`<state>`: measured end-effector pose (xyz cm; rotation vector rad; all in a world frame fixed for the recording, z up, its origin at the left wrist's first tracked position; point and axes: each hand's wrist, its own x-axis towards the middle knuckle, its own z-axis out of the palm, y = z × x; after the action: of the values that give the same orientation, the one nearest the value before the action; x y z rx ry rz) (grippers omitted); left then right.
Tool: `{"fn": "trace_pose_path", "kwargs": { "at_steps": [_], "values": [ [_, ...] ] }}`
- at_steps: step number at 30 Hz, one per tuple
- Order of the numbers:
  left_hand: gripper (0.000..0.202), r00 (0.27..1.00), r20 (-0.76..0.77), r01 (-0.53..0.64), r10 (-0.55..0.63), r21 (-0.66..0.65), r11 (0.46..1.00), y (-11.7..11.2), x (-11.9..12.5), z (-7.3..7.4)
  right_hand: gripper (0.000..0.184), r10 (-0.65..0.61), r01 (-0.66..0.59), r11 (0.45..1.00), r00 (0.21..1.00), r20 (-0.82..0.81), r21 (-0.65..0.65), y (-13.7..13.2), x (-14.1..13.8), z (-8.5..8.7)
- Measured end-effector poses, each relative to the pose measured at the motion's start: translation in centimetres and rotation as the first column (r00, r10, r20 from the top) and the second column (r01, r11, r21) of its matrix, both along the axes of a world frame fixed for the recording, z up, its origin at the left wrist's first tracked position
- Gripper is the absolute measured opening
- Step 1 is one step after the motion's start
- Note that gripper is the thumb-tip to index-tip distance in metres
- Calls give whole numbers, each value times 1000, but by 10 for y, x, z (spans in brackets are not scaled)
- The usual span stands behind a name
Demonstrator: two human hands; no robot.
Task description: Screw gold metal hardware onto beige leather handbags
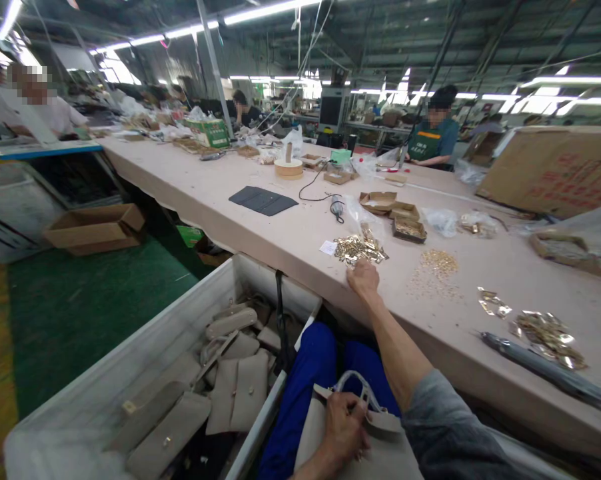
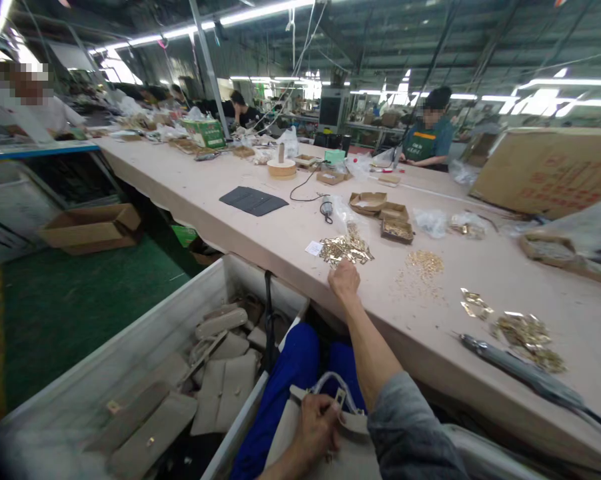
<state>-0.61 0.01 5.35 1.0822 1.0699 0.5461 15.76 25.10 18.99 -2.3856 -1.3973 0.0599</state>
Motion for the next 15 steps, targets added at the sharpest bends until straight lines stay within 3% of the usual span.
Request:
{"fn": "trace_pose_path", "kwargs": {
  "at_steps": [7,15],
  "values": [
    [53,999,-40,-3,6,60,998,6,2,-21,32,-110,105,991,993,-53,-85,21,-3,7],
    [56,1000,-12,-28,29,25,999,6,1,-15,35,-60,52,992,995,-77,-111,28,-1,8]
  ]
}}
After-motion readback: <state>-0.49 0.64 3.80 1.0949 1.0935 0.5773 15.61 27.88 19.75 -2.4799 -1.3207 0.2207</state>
